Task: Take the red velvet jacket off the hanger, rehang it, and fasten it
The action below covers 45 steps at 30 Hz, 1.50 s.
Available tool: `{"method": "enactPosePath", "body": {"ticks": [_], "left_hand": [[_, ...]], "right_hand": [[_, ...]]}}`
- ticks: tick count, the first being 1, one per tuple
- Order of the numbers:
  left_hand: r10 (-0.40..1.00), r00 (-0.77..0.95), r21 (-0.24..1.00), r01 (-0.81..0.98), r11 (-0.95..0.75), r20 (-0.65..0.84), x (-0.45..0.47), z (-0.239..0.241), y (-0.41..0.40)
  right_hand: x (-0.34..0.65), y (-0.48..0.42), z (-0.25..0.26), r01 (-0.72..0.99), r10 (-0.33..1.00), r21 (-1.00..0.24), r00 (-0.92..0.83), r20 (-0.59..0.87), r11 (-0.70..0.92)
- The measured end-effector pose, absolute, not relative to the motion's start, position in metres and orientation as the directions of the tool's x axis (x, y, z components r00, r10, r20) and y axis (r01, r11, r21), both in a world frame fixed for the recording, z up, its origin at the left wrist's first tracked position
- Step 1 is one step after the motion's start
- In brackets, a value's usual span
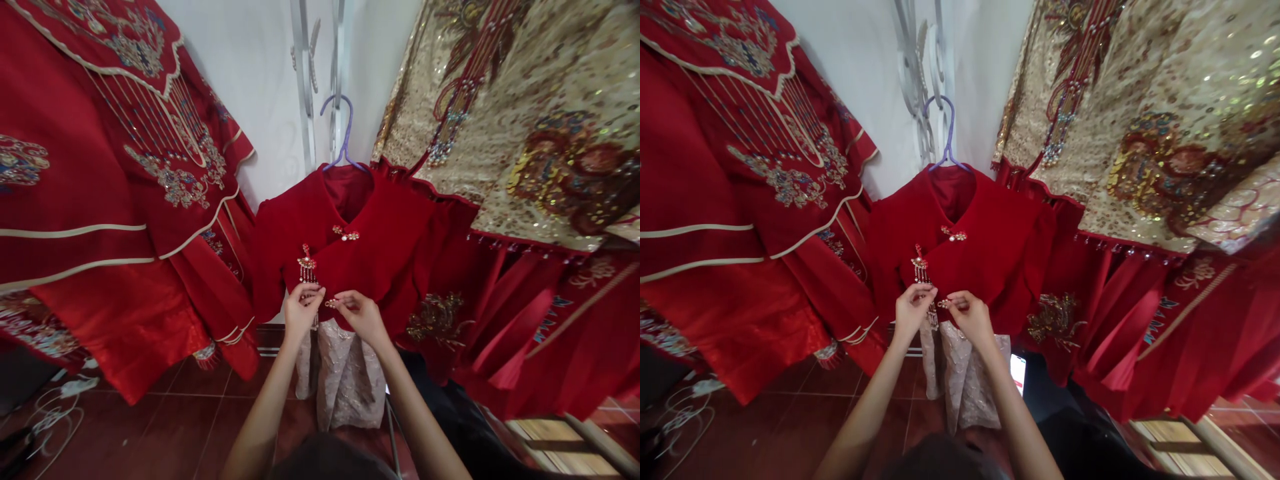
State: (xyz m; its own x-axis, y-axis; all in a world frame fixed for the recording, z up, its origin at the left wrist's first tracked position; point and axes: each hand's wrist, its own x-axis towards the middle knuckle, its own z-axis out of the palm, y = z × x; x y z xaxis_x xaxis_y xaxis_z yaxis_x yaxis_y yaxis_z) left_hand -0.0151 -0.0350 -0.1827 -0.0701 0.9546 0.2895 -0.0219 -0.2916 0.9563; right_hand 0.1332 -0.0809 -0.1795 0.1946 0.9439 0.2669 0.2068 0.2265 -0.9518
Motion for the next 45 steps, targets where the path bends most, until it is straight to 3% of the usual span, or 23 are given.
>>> {"method": "enactPosePath", "body": {"ticks": [5, 13, 18, 23, 26, 30, 33, 39, 45], "left_hand": [[0.974, -0.138, 0.909, -0.353, -0.220, 0.182, -0.014, -0.149, -0.013], [0.988, -0.074, 0.871, -0.466, -0.157, 0.139, -0.010, -0.129, -0.013], [0.964, -0.184, 0.901, -0.358, -0.245, 0.189, -0.010, -0.130, -0.009], [0.820, -0.375, 0.879, -0.026, -0.476, 0.433, -0.003, -0.131, -0.012], [0.654, -0.362, 0.746, 0.276, -0.606, 0.664, 0.003, -0.121, -0.018], [0.500, 0.022, 0.413, 0.533, -0.738, 0.865, 0.010, -0.094, -0.017], [0.423, 0.248, 0.211, 0.589, -0.780, 0.871, 0.013, -0.075, -0.007], [0.326, 0.448, -0.053, 0.652, -0.757, 0.833, 0.014, -0.054, 0.012], [0.146, 0.692, -0.304, 0.483, -0.821, 0.706, 0.008, -0.032, 0.022]], "right_hand": [[0.162, -0.102, -0.155, 0.003, 0.989, -0.992, -0.067, 0.129, 0.129], [0.160, -0.109, -0.148, -0.093, 0.992, -0.989, -0.055, 0.116, 0.111], [0.152, -0.106, -0.148, -0.109, 0.992, -0.991, -0.082, 0.091, 0.081], [0.148, -0.106, -0.146, -0.087, 0.992, -0.992, -0.076, 0.102, 0.095], [0.155, -0.111, -0.144, -0.039, 0.990, -0.994, -0.096, 0.104, 0.101], [0.172, -0.124, -0.136, 0.038, 0.978, -0.995, -0.191, 0.078, 0.087], [0.182, -0.134, -0.128, 0.071, 0.972, -0.993, -0.223, 0.073, 0.090], [0.189, -0.146, -0.118, 0.094, 0.973, -0.990, -0.215, 0.086, 0.108], [0.193, -0.144, -0.117, 0.127, 0.975, -0.984, -0.199, 0.097, 0.124]]}}
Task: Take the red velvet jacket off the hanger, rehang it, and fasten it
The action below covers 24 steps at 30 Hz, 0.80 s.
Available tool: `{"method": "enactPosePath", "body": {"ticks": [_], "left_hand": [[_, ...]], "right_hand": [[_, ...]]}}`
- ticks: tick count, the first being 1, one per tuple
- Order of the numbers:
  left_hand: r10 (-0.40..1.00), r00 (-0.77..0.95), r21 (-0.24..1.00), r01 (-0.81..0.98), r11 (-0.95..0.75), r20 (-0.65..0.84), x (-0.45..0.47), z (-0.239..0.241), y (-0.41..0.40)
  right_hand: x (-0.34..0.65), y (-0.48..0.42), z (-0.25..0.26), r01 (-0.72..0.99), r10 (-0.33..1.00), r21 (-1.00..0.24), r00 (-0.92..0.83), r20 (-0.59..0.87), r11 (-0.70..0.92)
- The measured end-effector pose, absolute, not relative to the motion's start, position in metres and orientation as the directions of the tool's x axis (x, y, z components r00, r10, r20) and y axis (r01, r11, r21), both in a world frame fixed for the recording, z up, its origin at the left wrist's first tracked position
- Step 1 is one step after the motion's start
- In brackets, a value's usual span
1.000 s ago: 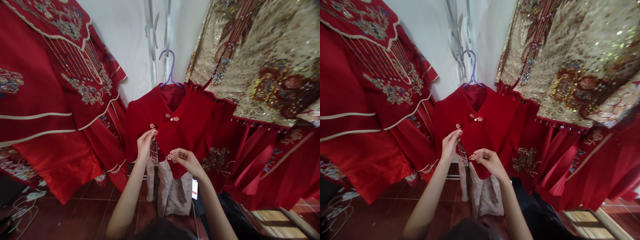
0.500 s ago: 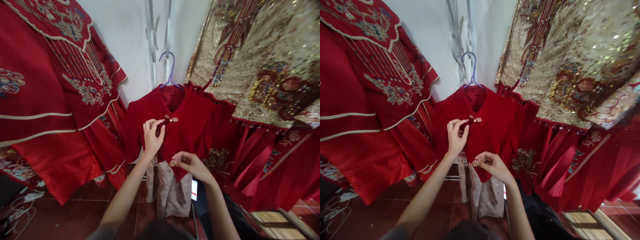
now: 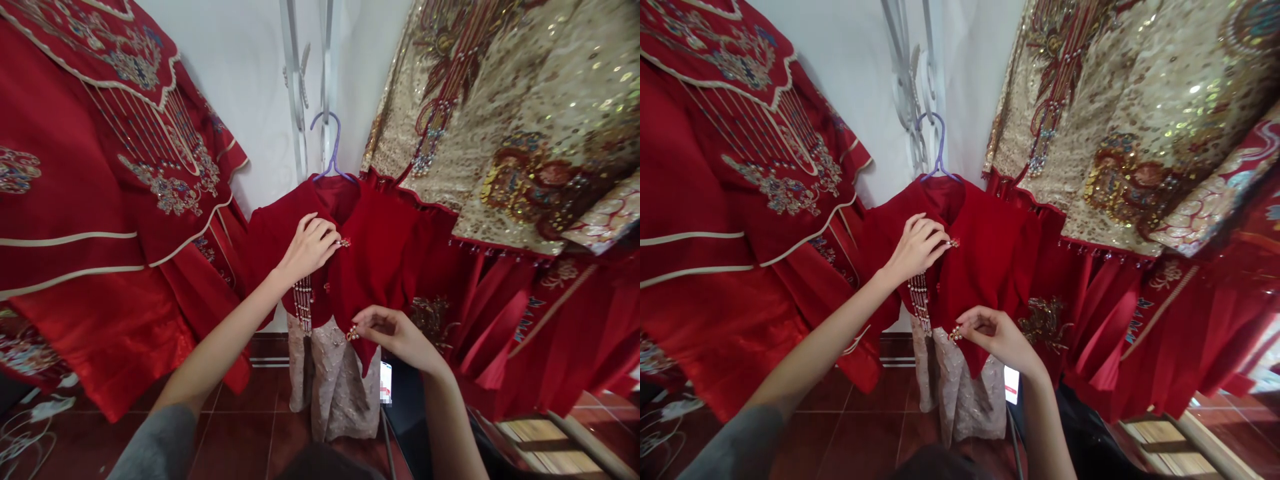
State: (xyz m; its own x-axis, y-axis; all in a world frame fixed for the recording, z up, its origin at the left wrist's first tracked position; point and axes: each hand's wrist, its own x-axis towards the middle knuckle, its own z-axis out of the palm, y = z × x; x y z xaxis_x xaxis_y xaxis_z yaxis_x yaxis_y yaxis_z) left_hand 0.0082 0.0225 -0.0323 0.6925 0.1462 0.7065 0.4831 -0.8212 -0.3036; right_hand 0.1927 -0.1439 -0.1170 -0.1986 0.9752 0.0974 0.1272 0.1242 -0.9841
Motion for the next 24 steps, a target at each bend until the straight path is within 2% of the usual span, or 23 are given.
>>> {"method": "enactPosePath", "body": {"ticks": [3, 8, 14, 21, 24], "left_hand": [[0.059, 0.754, -0.377, 0.393, -0.839, 0.654, 0.005, -0.026, 0.028], [-0.015, 0.788, -0.472, 0.354, -0.807, 0.616, 0.003, -0.020, 0.035], [0.016, 0.797, -0.422, 0.336, -0.842, 0.604, 0.004, -0.013, 0.040], [0.075, 0.839, -0.462, 0.369, -0.806, 0.539, 0.007, -0.009, 0.041], [0.106, 0.839, -0.434, 0.379, -0.818, 0.533, 0.007, -0.008, 0.040]], "right_hand": [[0.195, -0.142, -0.117, 0.143, 0.980, -0.982, -0.169, 0.102, 0.126], [0.195, -0.139, -0.114, 0.094, 0.983, -0.986, -0.133, 0.125, 0.138], [0.193, -0.137, -0.113, 0.095, 0.979, -0.983, -0.146, 0.141, 0.156], [0.192, -0.136, -0.118, 0.114, 0.975, -0.979, -0.162, 0.149, 0.168], [0.191, -0.128, -0.109, 0.126, 0.978, -0.973, -0.106, 0.179, 0.191]]}}
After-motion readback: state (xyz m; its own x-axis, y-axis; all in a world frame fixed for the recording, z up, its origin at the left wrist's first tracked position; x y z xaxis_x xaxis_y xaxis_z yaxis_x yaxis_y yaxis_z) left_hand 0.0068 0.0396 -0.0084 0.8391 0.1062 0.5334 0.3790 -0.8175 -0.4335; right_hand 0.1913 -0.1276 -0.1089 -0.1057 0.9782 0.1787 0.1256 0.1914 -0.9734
